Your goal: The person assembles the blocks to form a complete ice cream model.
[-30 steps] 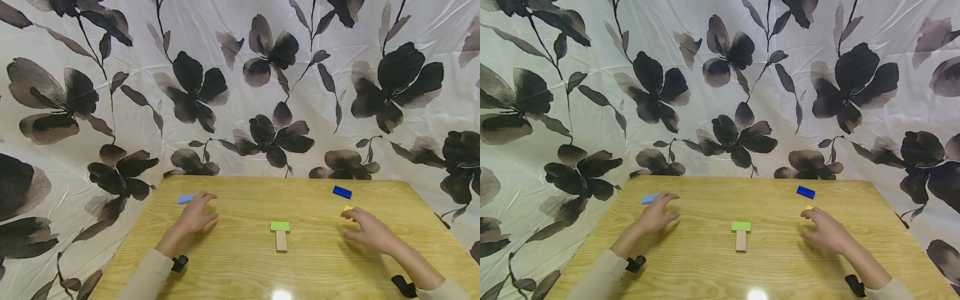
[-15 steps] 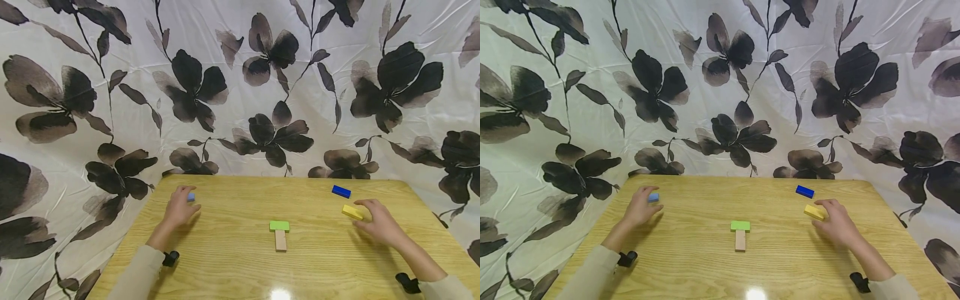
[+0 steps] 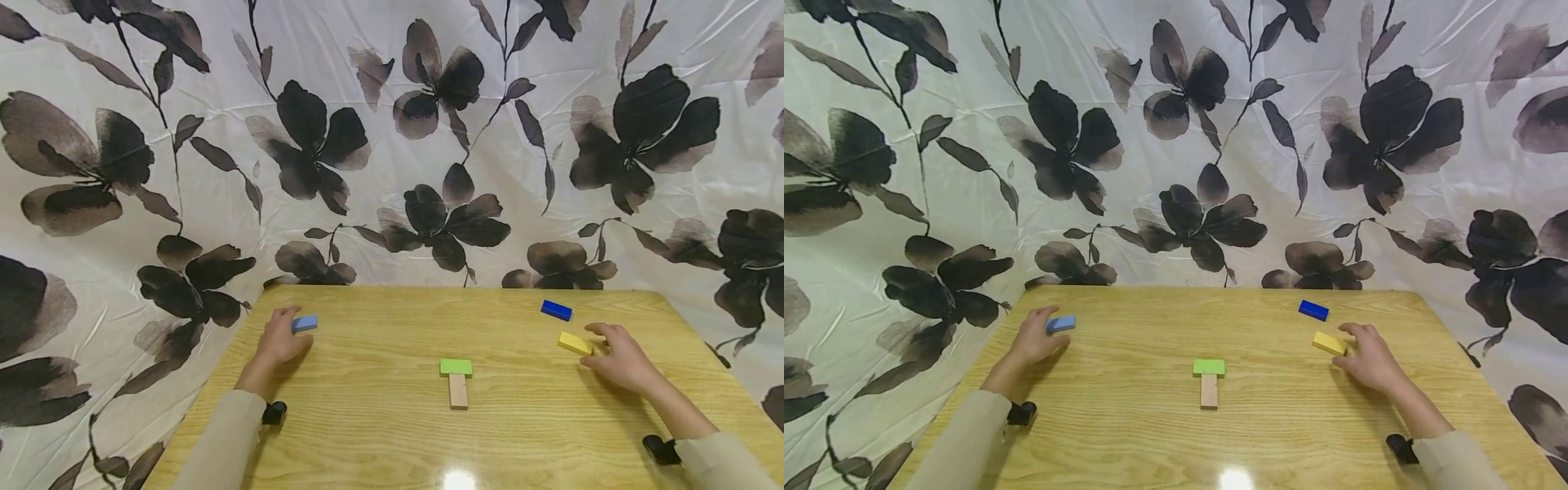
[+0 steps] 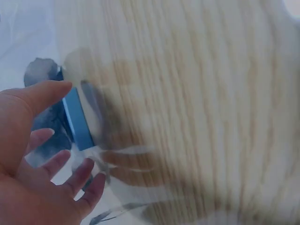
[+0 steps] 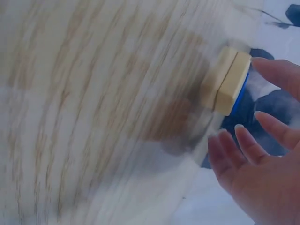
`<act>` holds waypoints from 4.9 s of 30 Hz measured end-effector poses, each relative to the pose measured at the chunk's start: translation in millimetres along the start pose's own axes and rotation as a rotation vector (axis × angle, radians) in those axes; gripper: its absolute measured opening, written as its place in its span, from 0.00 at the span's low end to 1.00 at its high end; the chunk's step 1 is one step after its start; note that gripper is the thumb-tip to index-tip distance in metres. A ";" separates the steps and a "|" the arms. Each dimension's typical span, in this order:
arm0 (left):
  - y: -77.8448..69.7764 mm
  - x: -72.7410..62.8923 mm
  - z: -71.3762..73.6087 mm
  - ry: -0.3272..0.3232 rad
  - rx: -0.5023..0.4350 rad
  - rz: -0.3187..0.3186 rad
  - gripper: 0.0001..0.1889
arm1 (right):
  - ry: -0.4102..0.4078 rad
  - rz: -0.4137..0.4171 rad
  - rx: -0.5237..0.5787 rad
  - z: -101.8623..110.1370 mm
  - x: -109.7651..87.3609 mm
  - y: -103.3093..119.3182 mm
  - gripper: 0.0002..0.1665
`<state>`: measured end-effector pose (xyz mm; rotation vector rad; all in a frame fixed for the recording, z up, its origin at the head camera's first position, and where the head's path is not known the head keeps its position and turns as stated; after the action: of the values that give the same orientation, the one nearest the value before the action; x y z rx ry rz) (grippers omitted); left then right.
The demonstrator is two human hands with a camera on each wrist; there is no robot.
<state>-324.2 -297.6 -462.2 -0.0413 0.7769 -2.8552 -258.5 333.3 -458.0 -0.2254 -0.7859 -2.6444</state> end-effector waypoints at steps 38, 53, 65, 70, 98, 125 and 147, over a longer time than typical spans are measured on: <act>10.0 12.0 -3.5 0.034 -0.070 -0.029 0.18 | 0.075 -0.063 0.038 -0.9 10.7 -28.4 0.23; 11.1 10.5 -2.4 0.058 -0.167 -0.016 0.19 | 0.031 -0.057 0.042 0.5 4.7 -20.3 0.25; -3.5 3.7 1.7 0.061 -0.238 -0.046 0.20 | 0.022 -0.034 0.066 -0.9 8.6 -3.8 0.22; -9.9 0.7 1.3 0.067 -0.260 -0.065 0.20 | 0.022 -0.031 0.078 -3.3 10.2 1.3 0.23; -56.8 -11.9 -11.5 0.087 -0.264 -0.230 0.18 | 0.025 0.048 0.164 -13.3 17.9 25.3 0.21; -96.7 -20.8 -34.8 0.134 -0.281 -0.290 0.18 | 0.032 0.093 0.193 -25.3 27.8 42.9 0.19; -122.2 -23.5 -56.2 0.166 -0.299 -0.319 0.16 | 0.044 0.145 0.224 -38.9 40.8 62.5 0.16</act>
<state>-325.8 -161.7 -448.5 0.0353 1.3377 -3.0339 -273.2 250.9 -449.2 -0.1566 -1.0018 -2.3954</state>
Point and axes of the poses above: each hand's wrist, its own x-axis towards the middle knuckle, its own z-axis out of the back of the hand, y = z × x, the point moved 3 cm from there along x, towards the middle knuckle, and after that the axes turned 12 degrees about z, right-handed, at the moved point
